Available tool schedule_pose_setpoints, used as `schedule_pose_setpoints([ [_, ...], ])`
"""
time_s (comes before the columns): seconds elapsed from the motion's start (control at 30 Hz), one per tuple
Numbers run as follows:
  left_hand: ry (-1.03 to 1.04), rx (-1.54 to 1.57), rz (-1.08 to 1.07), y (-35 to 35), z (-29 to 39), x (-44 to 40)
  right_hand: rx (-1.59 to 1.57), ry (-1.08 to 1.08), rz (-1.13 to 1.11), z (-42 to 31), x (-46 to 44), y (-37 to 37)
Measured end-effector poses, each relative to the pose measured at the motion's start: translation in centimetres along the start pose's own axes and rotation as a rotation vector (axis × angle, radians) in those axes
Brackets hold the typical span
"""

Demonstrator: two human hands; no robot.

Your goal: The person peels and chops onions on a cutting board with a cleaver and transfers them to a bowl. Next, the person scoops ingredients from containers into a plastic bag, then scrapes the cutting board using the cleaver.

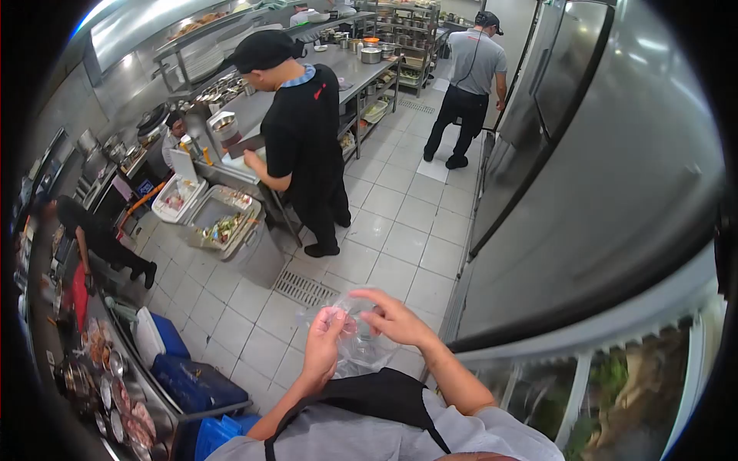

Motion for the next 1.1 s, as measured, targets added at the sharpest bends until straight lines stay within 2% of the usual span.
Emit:
schedule_pose_setpoints([
  [0.07, 0.037, 0.004, -0.087, -1.2, -1.6, -8.4, 0.27, -0.018, 0.176, 4.0, -4.1, -6.7],
  [0.17, -0.16, 0.054, -0.101, 1.0, -1.4, -20.0, 0.906, -0.136, 0.421, 6.2, -9.4, -16.8],
  [0.2, -0.182, 0.031, -0.071, 2.5, -0.5, -23.5, 0.908, -0.086, 0.42, 6.3, -10.8, -19.8],
  [0.27, -0.225, 0.082, -0.165, 4.2, -0.2, -30.9, 0.9, 0.022, 0.424, 5.5, -13.4, -25.3],
  [0.37, -0.302, 0.032, -0.277, 8.8, 1.7, -41.5, 0.519, -0.003, 0.466, 3.0, -17.5, -32.9],
  [0.4, -0.334, -0.003, -0.302, 10.5, 2.1, -44.5, 0.437, -0.087, 0.492, 2.4, -18.9, -34.9],
  [0.5, -0.345, 0.199, -0.403, 16.0, 3.1, -53.4, 0.359, -0.073, 0.418, 4.1, -23.5, -40.7],
  [0.53, -0.295, 0.255, -0.422, 17.7, 3.8, -56.6, 0.422, 0.007, 0.388, 5.3, -25.1, -43.1],
  [0.63, -0.25, 0.43, -0.334, 20.5, 5.5, -67.4, 0.276, 0.267, 0.357, 10.0, -30.4, -51.7],
  [0.67, -0.279, 0.488, -0.298, 21.4, 6.1, -70.7, 0.354, 0.255, 0.344, 11.0, -32.3, -54.9],
  [0.77, -0.312, 0.757, -0.525, 19.9, 3.3, -82.2, 0.191, 0.075, 0.301, 11.8, -39.5, -63.4],
  [0.8, -0.304, 0.525, 0.003, 22.3, 5.7, -83.4, 0.152, 0.123, 0.248, 12.4, -42.2, -66.3],
  [0.9, -0.374, 0.409, -0.226, 22.3, 5.7, -91.2, 0.386, -0.029, 0.227, 13.5, -50.9, -74.2],
  [1.03, -0.343, 0.113, -0.21, 25.5, 8.7, -100.5, 0.53, -0.159, 0.15, 14.6, -64.5, -83.3],
  [1.1, -0.276, 0.141, -0.093, 25.6, 9.6, -106.5, 0.558, -0.11, 0.08, 13.2, -70.6, -86.5],
])
Point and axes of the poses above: each hand's wrist, its own x-axis away from the middle knuckle, its own y-axis out of the palm, z = x × y, the point moved 5 cm from there along -x, towards the middle knuckle, and after that the axes turned 2 degrees about -z, right-handed, at the moved point
